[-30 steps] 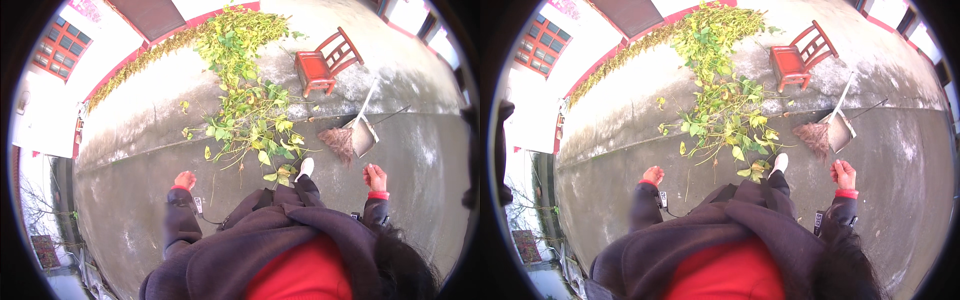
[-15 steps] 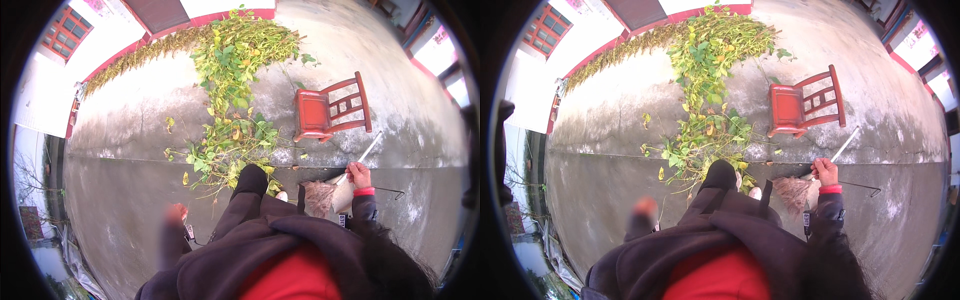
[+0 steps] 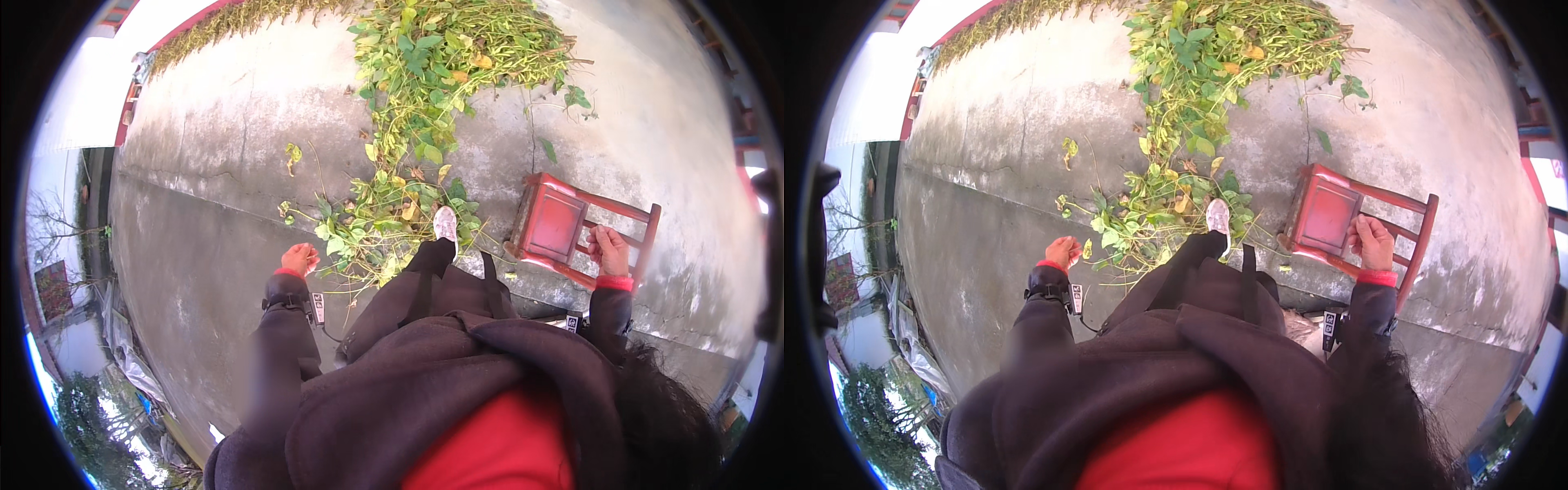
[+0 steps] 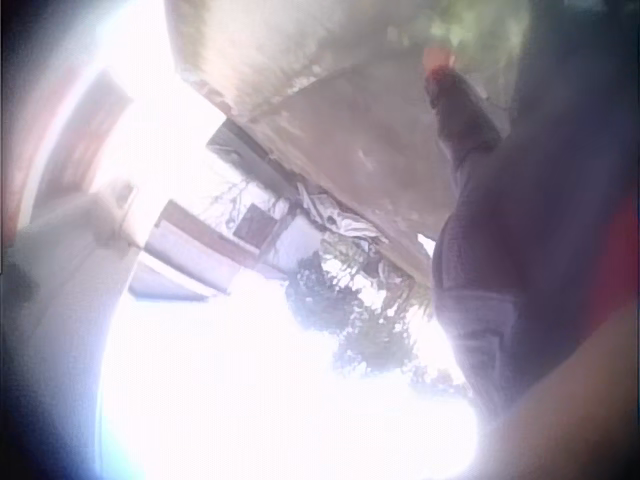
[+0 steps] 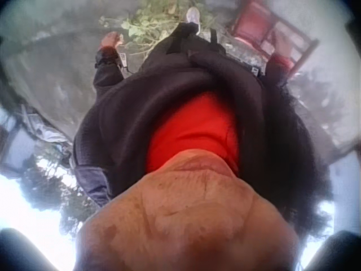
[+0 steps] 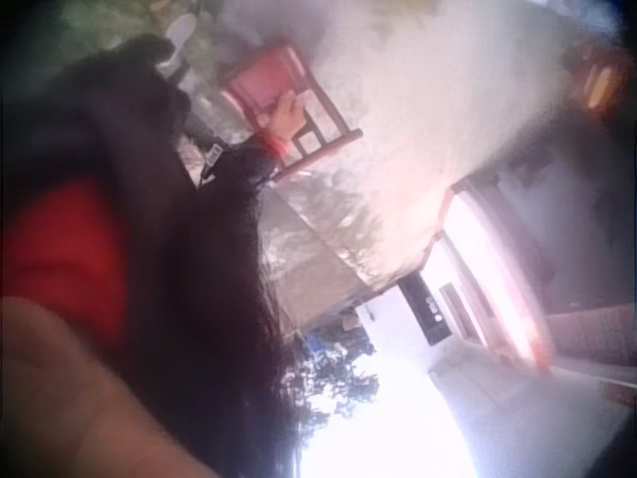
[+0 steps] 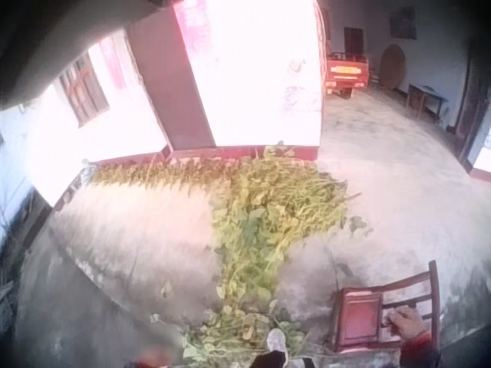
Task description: The person harvests broad beans by hand from a pile of plants on a concrete patio. They pull the pods from the stems and place them on a white tarp. The person repeats this process for several plants.
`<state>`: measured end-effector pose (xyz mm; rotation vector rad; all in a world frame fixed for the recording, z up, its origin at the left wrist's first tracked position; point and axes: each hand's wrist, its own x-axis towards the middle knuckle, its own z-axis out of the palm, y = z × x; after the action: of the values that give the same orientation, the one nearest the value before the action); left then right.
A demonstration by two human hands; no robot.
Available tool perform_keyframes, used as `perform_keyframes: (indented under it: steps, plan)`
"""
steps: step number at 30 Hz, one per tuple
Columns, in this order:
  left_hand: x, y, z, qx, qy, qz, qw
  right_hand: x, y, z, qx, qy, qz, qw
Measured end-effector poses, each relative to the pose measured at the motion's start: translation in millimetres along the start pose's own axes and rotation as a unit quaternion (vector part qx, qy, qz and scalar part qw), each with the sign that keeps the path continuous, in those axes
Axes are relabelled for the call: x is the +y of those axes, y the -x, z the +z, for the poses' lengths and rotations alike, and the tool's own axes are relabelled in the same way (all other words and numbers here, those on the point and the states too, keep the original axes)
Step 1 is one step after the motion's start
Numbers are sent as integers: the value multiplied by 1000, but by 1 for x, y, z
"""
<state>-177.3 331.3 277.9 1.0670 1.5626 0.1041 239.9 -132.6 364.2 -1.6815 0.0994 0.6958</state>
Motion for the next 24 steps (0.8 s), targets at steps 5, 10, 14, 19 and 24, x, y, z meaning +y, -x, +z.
perform_keyframes:
  steps: [5,10,14,19,24]
  plan:
    - [78,-11,55,-44,23,77,996,-63,-79,36,-73,30,4,997]
    - [73,-15,79,-27,112,6,993,-112,-155,58,-86,92,30,992]
    - [56,-3,82,103,201,-68,972,-145,-238,86,-130,134,66,980]
    - [24,35,126,160,244,-132,947,-177,-341,161,-260,223,59,938]
    - [-26,77,183,153,299,-170,926,-168,-388,273,-405,335,50,849]
